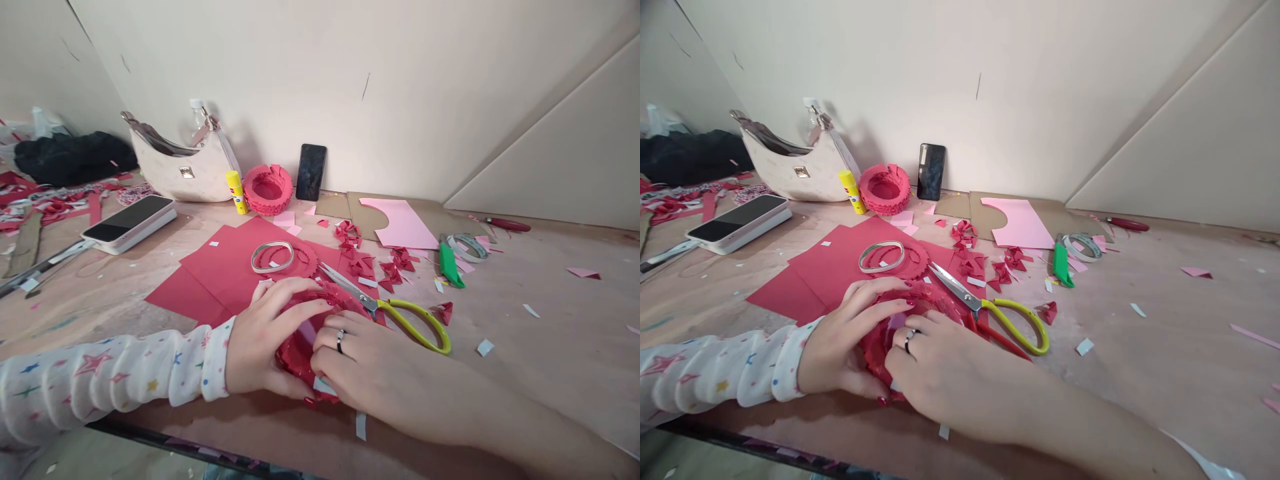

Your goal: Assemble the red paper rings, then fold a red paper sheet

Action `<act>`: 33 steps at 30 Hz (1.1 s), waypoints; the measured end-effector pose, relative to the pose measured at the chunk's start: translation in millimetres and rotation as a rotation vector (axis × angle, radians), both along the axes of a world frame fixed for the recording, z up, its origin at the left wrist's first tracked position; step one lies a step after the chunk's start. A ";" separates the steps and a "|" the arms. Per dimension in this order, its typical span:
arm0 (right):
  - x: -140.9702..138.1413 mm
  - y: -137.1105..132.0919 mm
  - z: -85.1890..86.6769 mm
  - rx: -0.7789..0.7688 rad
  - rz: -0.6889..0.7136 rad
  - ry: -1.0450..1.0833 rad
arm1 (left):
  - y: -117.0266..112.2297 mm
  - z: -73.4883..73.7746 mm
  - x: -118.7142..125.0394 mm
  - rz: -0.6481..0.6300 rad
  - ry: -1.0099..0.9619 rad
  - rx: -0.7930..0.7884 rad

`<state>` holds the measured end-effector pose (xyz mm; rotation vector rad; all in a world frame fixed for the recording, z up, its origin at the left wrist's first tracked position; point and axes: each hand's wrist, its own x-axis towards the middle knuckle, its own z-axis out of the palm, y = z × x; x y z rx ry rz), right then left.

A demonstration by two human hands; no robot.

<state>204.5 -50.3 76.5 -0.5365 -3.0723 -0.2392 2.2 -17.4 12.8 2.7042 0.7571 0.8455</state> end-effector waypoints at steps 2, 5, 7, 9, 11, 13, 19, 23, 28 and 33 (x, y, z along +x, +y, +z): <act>1.9 1.2 1.9 -0.089 -0.045 0.032 | 1.4 -1.4 -0.4 0.007 0.002 -0.022; 5.9 3.4 4.0 -0.210 -0.110 0.039 | 4.3 -3.6 -1.0 0.012 0.019 -0.069; 8.3 4.5 5.2 -0.258 -0.125 0.038 | 6.0 -4.6 -1.3 0.011 0.030 -0.101; 10.0 5.0 6.2 -0.267 -0.117 0.050 | 6.9 -5.2 -1.5 0.011 0.035 -0.125; 10.7 4.6 6.9 -0.249 -0.097 0.066 | 7.1 -5.5 -1.4 0.011 0.031 -0.138; 10.8 3.7 7.1 -0.224 -0.081 0.071 | 7.0 -5.7 -1.2 0.009 0.024 -0.146; 11.1 -0.1 6.1 -0.139 -0.067 0.053 | 6.5 -6.1 -0.6 0.014 0.017 -0.148; 11.5 -1.8 6.2 -0.094 -0.062 0.021 | 6.6 -5.8 -0.7 0.009 0.022 -0.149; 9.9 -3.1 7.1 -0.093 -0.064 0.023 | 6.3 -5.1 -0.9 0.010 0.027 -0.156; 7.7 -4.3 8.3 -0.113 -0.085 0.005 | 6.2 -5.1 -1.1 0.011 0.028 -0.164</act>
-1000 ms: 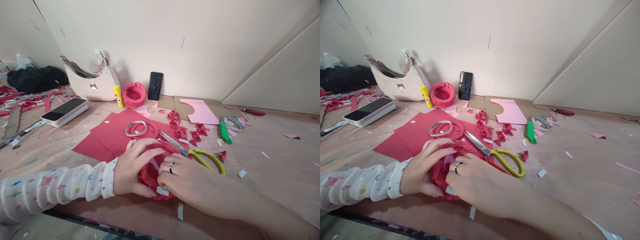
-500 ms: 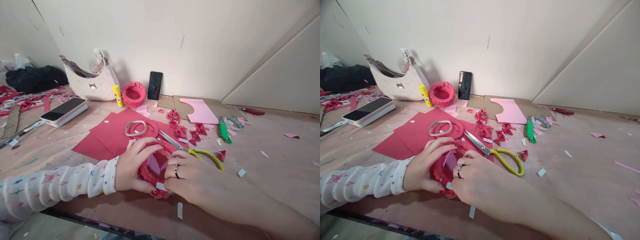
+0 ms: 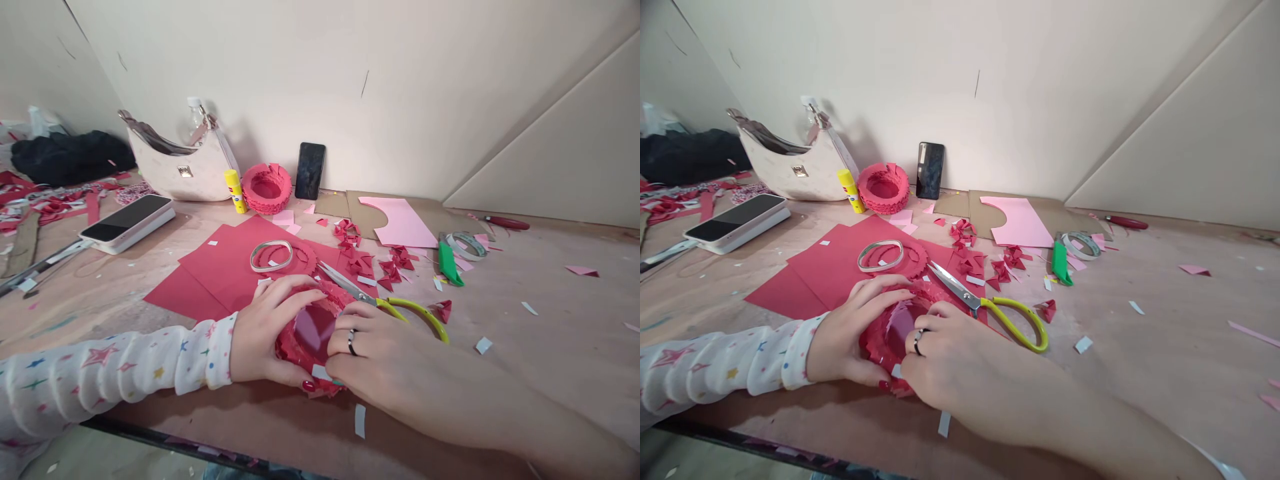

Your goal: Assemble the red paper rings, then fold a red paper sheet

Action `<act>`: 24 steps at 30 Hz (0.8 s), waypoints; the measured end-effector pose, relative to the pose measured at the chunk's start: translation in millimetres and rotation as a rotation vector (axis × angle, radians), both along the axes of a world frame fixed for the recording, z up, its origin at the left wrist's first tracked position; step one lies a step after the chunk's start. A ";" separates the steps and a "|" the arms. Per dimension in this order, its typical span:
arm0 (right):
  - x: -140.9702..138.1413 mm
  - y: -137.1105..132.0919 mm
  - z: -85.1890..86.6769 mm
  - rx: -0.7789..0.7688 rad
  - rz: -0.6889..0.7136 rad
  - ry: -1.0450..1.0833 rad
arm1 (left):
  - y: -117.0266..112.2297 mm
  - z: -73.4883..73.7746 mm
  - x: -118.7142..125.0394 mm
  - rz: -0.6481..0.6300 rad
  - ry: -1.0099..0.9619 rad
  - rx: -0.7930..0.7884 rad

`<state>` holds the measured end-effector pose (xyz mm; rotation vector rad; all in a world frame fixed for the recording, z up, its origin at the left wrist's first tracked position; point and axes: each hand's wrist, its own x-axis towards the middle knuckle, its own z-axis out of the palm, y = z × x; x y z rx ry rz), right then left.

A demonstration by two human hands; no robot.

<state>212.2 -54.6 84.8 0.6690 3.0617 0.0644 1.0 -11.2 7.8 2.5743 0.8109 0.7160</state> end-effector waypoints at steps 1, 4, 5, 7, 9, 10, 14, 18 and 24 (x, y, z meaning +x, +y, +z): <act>-0.2 0.2 0.2 0.001 -0.001 -0.002 | 0.1 -0.1 -0.1 -0.001 0.000 0.000; 0.0 1.8 0.3 -0.003 0.010 -0.003 | 0.5 -0.4 -0.4 -0.006 -0.002 0.007; 0.2 2.5 0.1 -0.007 0.017 -0.001 | 0.6 -0.5 -0.4 -0.006 -0.003 0.010; 0.6 3.4 -0.6 -0.014 0.029 0.006 | 0.6 -0.5 -0.4 -0.004 -0.002 0.015; 0.6 3.7 -1.7 -0.008 0.033 0.009 | 0.6 -0.5 -0.3 -0.002 -0.003 0.017; 0.5 3.6 -2.2 -0.002 0.031 0.007 | 0.6 -0.5 -0.2 -0.003 -0.003 0.018; -0.6 3.4 -3.8 0.016 0.025 -0.006 | 0.7 -0.6 -0.2 -0.010 -0.008 0.015; -1.3 5.4 -4.6 -0.027 0.028 0.001 | 0.9 -0.8 -0.2 -0.014 -0.020 0.017; -0.9 8.6 -2.2 -0.130 -0.017 0.039 | 0.5 -0.9 0.1 -0.002 -0.011 0.010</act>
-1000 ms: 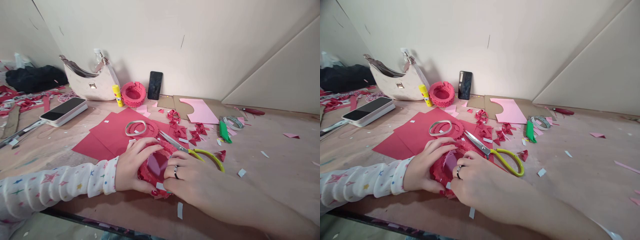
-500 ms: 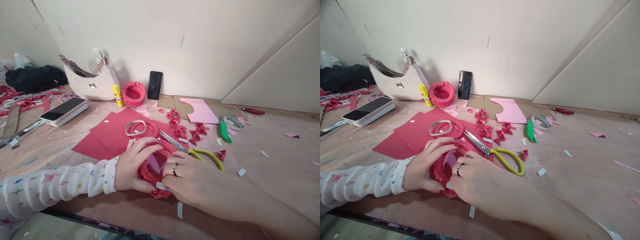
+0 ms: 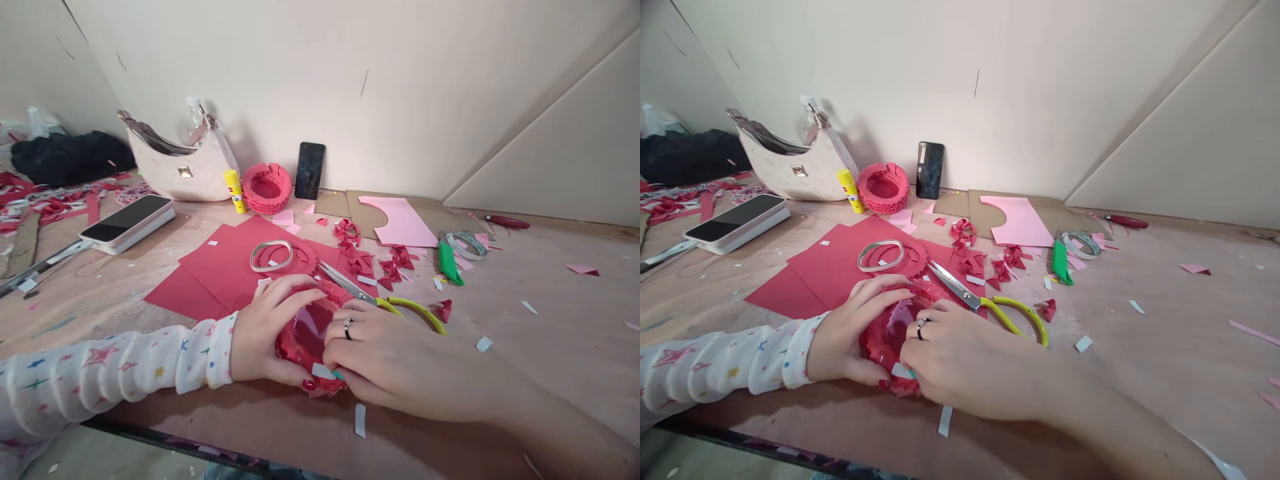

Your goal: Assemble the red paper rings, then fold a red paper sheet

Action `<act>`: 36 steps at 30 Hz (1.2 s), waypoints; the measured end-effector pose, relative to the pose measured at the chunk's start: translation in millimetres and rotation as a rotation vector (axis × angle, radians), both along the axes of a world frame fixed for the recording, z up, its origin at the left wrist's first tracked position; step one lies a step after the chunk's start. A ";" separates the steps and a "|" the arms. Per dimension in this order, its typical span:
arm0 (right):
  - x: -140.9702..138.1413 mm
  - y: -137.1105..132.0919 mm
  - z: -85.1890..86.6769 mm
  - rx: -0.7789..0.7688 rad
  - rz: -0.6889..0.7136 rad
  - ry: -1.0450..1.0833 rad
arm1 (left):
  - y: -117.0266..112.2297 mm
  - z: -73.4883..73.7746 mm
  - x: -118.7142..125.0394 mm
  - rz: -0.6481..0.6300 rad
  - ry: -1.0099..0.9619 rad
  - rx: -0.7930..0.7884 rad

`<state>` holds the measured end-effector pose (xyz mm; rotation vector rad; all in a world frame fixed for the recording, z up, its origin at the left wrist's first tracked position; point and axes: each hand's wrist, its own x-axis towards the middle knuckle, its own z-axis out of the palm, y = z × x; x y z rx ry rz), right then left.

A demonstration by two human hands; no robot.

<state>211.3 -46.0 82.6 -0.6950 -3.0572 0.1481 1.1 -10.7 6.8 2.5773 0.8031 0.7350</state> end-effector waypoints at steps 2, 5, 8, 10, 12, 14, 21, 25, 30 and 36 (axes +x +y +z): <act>0.6 1.2 0.4 -0.022 0.002 0.017 | 0.3 -0.2 0.0 0.002 -0.001 -0.004; 0.7 2.9 -0.6 -0.056 -0.026 0.052 | 1.2 -0.5 -0.3 -0.017 -0.005 0.005; -1.3 2.6 -1.3 -0.120 -0.104 0.077 | 1.4 0.1 -0.3 -0.028 -0.003 0.016; -3.4 0.8 -0.5 -0.180 -0.169 0.075 | 0.9 0.9 -0.1 -0.018 0.001 0.016; -5.3 -1.7 0.8 -0.234 -0.248 0.065 | 0.1 1.5 0.2 -0.011 0.006 0.015; -6.1 -4.3 1.7 -0.251 -0.315 0.061 | -0.6 1.8 0.7 -0.008 0.008 0.016; -1.9 -5.5 1.0 -0.263 -0.366 0.093 | -0.9 0.6 2.3 0.003 -0.006 0.019; -1.3 -1.6 3.2 -0.311 -0.296 0.116 | -0.6 0.2 3.2 0.002 -0.003 0.016; -2.6 1.5 -1.0 -0.256 -0.088 0.148 | -0.3 -0.4 4.2 -0.001 -0.001 0.028; -0.4 3.7 -7.3 -0.138 0.041 0.154 | 1.0 -1.9 2.9 -0.012 0.005 0.039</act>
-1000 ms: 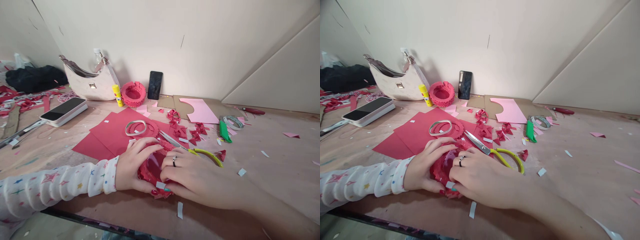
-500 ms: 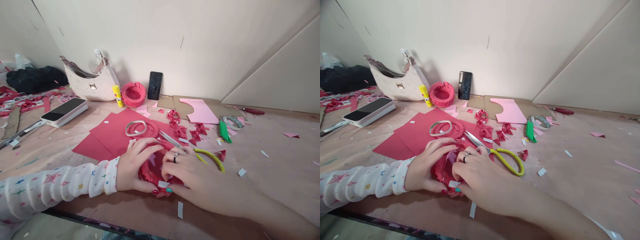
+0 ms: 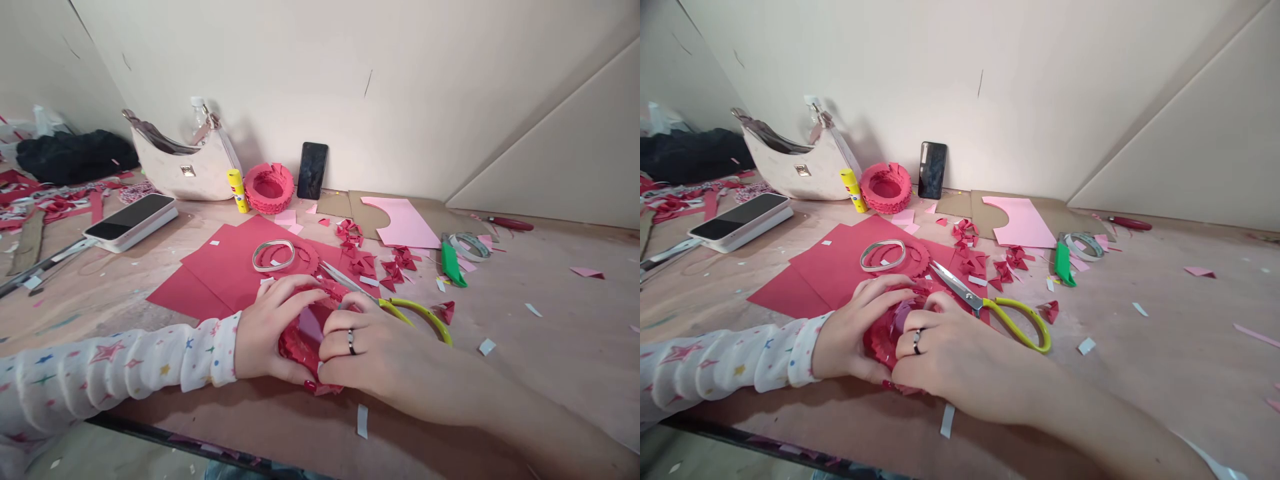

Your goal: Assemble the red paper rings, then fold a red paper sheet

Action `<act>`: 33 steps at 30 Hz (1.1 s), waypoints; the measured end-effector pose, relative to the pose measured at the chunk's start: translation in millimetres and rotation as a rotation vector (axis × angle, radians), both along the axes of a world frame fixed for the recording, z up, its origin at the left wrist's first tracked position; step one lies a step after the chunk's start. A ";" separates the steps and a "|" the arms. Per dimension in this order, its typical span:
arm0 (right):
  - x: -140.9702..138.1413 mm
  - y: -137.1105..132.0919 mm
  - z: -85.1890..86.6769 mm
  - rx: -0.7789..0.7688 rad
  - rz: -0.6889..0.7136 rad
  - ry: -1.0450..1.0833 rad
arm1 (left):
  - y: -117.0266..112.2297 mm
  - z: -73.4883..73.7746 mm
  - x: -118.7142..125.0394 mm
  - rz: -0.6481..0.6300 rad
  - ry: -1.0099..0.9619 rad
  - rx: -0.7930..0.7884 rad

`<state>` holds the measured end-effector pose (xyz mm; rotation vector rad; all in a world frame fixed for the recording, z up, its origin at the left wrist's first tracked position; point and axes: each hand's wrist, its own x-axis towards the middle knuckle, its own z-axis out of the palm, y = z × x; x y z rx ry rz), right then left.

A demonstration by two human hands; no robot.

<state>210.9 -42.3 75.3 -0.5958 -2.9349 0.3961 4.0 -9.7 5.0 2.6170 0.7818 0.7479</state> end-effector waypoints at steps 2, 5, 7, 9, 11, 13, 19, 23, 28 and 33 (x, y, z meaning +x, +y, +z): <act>0.6 0.9 -0.4 0.025 0.005 0.002 | 0.5 -0.4 -0.4 0.001 0.010 0.001; 0.8 2.1 -0.6 0.048 0.009 -0.004 | 0.9 -0.5 -0.4 -0.002 0.016 0.004; 0.8 2.6 -0.5 0.054 0.017 -0.004 | 1.0 -0.5 -0.2 -0.006 0.012 0.010; 0.6 2.8 -0.2 0.057 0.022 0.005 | 1.1 -0.5 0.1 -0.008 0.006 0.018; 0.5 2.9 -0.1 0.056 0.024 0.013 | 0.9 -0.4 0.3 -0.008 0.004 0.018; 0.7 2.8 -0.6 0.056 0.024 0.016 | 0.6 -0.1 0.5 -0.007 0.003 0.012; 1.5 3.4 -3.0 0.070 0.048 0.002 | 0.2 0.8 0.2 -0.001 0.004 -0.004; 0.3 3.4 -2.7 0.077 0.050 -0.004 | 0.2 -0.6 -0.1 -0.005 0.001 -0.005; -0.9 3.5 -2.4 0.063 -0.006 -0.021 | 1.1 -0.2 -1.0 0.000 -0.005 -0.009; 2.3 3.6 -0.6 0.011 -0.109 -0.051 | 5.3 18.3 -7.1 -0.031 -0.053 0.099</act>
